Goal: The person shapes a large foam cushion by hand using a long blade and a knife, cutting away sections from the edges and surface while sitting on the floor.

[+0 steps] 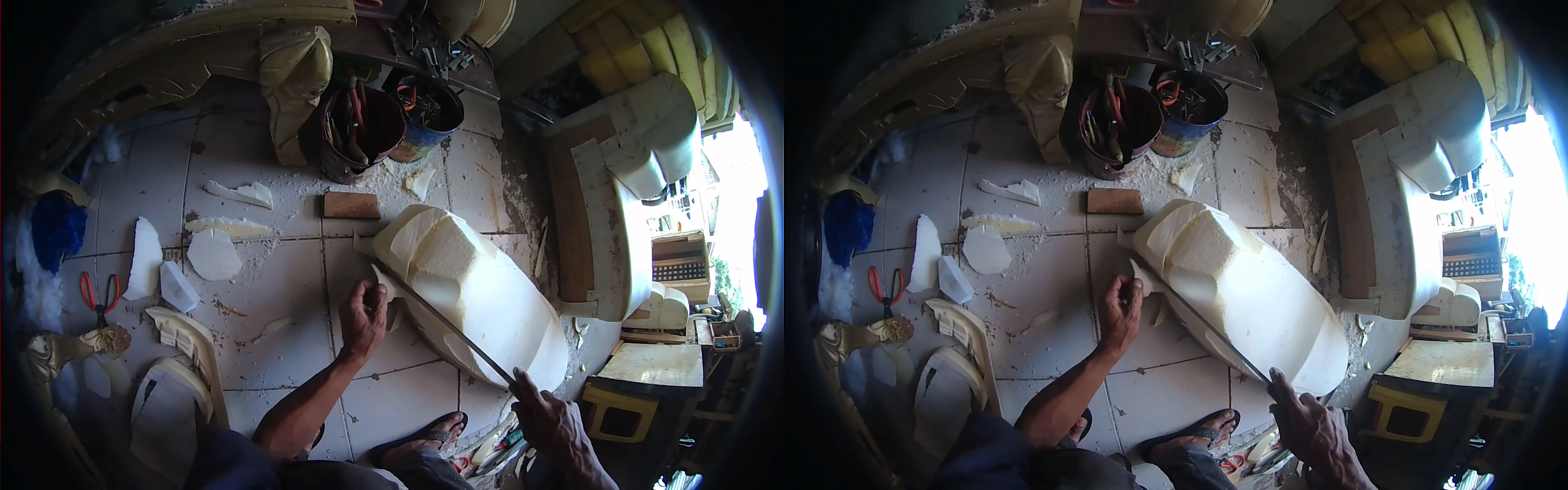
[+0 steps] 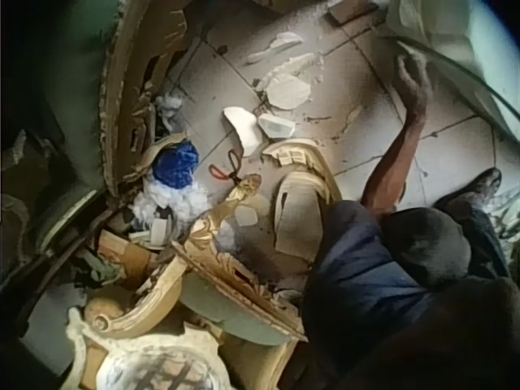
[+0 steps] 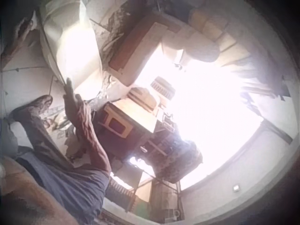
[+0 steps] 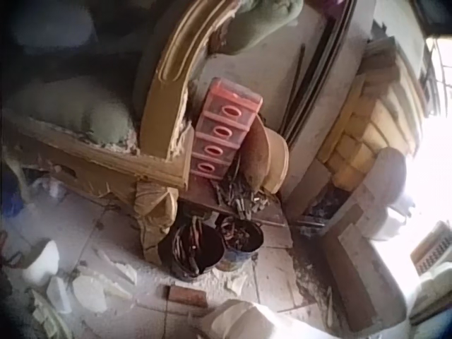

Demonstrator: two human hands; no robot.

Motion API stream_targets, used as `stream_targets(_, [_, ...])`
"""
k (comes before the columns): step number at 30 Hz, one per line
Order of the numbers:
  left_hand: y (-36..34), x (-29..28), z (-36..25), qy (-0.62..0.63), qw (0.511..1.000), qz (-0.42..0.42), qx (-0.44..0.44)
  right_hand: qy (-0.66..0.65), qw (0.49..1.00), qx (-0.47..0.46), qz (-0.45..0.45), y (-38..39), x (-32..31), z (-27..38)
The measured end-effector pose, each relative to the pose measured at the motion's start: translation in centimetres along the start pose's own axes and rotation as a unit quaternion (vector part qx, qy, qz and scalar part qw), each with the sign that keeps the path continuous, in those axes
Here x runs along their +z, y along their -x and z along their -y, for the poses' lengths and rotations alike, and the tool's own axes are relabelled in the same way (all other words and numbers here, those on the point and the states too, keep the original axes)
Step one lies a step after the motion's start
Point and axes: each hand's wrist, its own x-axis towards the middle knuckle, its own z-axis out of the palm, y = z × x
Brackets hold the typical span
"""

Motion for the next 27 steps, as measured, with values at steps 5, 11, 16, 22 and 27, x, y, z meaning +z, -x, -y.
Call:
stream_targets(5, [2.6,-0.6,-0.2,-0.031,0.999,0.033,0.018,0.028,0.997,0.045,0.049,-2.6,-0.7,2.9])
stream_targets(11, [2.6,-3.2,0.9,-0.025,0.999,-0.027,-0.038,-0.063,0.994,-0.072,-0.054,-0.3,1.5,0.6])
stream_targets(16, [1.6,-4.7,1.6,-0.040,0.998,-0.053,0.000,-0.086,0.992,-0.034,-0.091,0.4,3.0,1.0])
stream_targets(22, [0.3,0.9,1.6,0.172,0.957,0.077,-0.222,-0.095,0.993,-0.035,-0.065,-2.6,4.0,1.1])
stream_targets(27, [-0.5,1.6,5.7,0.317,0.887,0.171,-0.289,-0.074,0.996,-0.005,-0.046,-3.1,3.8,1.4])
